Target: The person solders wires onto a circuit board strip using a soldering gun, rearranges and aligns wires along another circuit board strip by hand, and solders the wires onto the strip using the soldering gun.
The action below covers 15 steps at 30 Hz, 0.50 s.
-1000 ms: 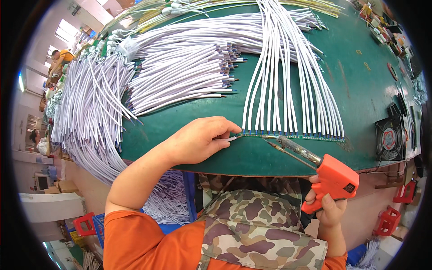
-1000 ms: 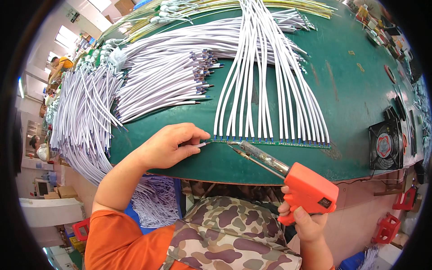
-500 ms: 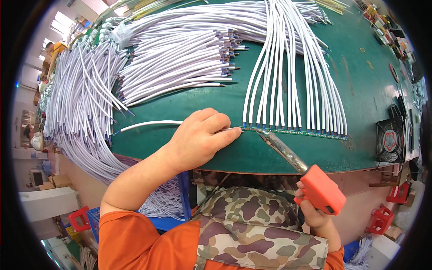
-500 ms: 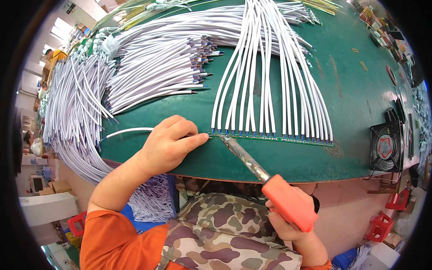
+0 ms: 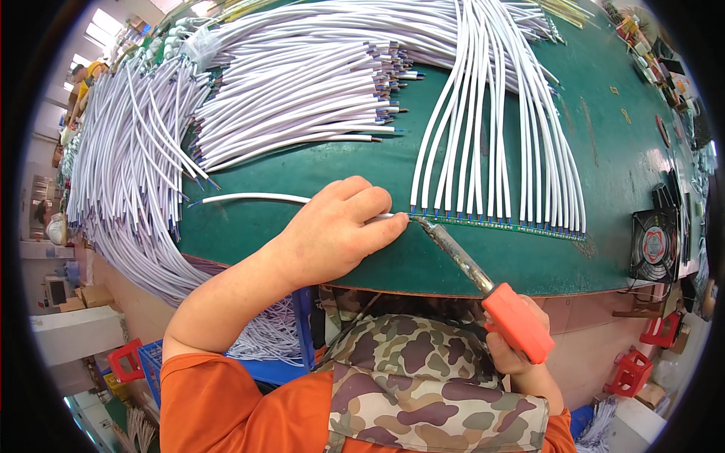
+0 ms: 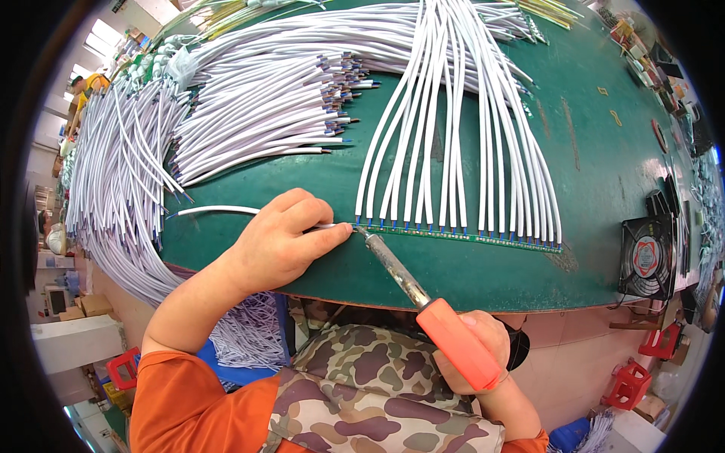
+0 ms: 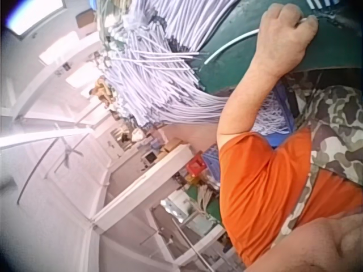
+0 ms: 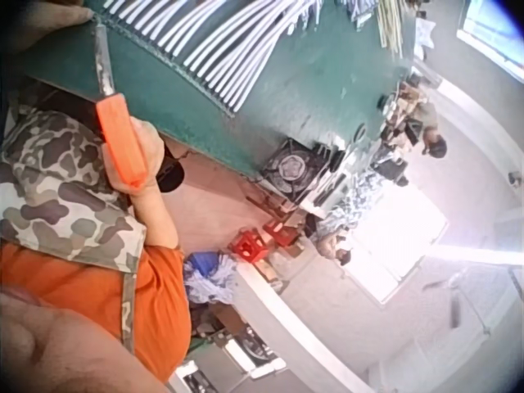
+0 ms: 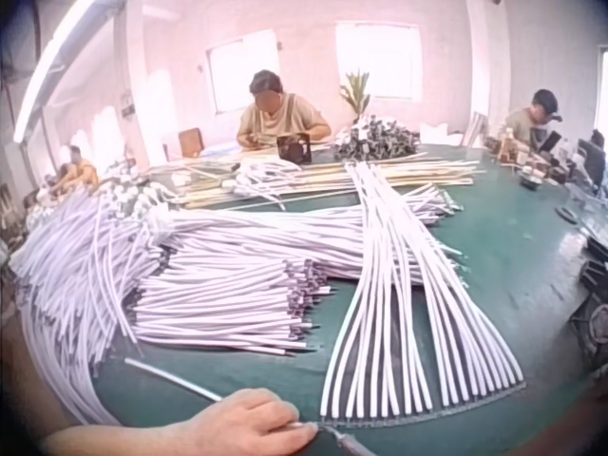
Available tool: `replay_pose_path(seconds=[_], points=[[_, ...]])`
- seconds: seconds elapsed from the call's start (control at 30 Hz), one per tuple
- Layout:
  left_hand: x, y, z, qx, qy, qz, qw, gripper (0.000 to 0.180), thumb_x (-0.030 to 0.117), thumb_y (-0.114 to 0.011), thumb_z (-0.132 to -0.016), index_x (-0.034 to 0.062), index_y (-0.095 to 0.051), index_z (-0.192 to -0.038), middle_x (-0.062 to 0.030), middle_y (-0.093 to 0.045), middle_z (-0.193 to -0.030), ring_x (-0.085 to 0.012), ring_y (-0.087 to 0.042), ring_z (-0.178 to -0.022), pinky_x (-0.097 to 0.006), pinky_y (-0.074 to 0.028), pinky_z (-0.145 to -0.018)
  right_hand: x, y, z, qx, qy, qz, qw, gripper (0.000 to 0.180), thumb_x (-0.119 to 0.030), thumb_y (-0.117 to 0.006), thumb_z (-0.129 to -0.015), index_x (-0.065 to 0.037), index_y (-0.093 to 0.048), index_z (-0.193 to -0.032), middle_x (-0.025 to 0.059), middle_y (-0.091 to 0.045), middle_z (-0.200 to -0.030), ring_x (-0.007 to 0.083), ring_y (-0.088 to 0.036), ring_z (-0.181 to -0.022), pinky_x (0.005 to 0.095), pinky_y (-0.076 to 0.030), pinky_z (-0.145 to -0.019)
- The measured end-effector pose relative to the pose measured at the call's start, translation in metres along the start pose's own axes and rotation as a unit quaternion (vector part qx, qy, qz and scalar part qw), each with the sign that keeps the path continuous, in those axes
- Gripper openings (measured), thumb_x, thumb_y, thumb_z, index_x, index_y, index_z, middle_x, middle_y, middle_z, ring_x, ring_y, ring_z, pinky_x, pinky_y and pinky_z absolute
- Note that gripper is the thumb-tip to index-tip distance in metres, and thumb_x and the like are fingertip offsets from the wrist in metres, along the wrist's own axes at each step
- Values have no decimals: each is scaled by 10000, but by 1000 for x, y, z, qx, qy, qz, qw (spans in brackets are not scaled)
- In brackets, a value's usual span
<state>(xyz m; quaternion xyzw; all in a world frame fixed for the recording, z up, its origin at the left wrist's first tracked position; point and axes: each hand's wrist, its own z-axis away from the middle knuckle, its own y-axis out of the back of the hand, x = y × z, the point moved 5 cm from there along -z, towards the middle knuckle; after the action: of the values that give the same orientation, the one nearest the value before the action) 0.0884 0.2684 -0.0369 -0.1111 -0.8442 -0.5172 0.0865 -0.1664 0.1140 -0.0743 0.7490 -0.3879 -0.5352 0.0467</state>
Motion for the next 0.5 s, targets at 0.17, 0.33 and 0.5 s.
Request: replay_pose_path(seconds=[0.17, 0.33, 0.5], points=[[0, -3, -4, -6, -3, 1, 1000, 307, 48, -707, -754, 84, -711, -1059, -69, -586, -914, -256, -585, -799, -369, -508, -691, 3, 1, 1, -7, 20, 31, 999, 153, -176, -682, -835, -36, -691, -898, 86, -681, -805, 296, -618, -695, 390, -479, -604], [0, -3, -1, 1, -7, -5, 1000, 301, 56, -706, -751, 79, -712, -1051, -72, -584, -919, -254, -583, -795, -369, -506, -693, 1, -2, -1, -13, 30, 30, 999, 134, -165, -683, -813, -49, -683, -882, 69, -656, -781, 286, -595, -655, 390, -458, -579], [0, -3, -1, -8, -5, -6, 1000, 300, 55, -702, -755, 78, -712, -1053, -74, -584, -930, -255, -584, -798, -375, -506, -709, 1, -2, -4, -30, 33, 39, 998, 138, -159, -682, -783, -51, -659, -865, 67, -625, -771, 286, -574, -637, 396, -442, -567]])
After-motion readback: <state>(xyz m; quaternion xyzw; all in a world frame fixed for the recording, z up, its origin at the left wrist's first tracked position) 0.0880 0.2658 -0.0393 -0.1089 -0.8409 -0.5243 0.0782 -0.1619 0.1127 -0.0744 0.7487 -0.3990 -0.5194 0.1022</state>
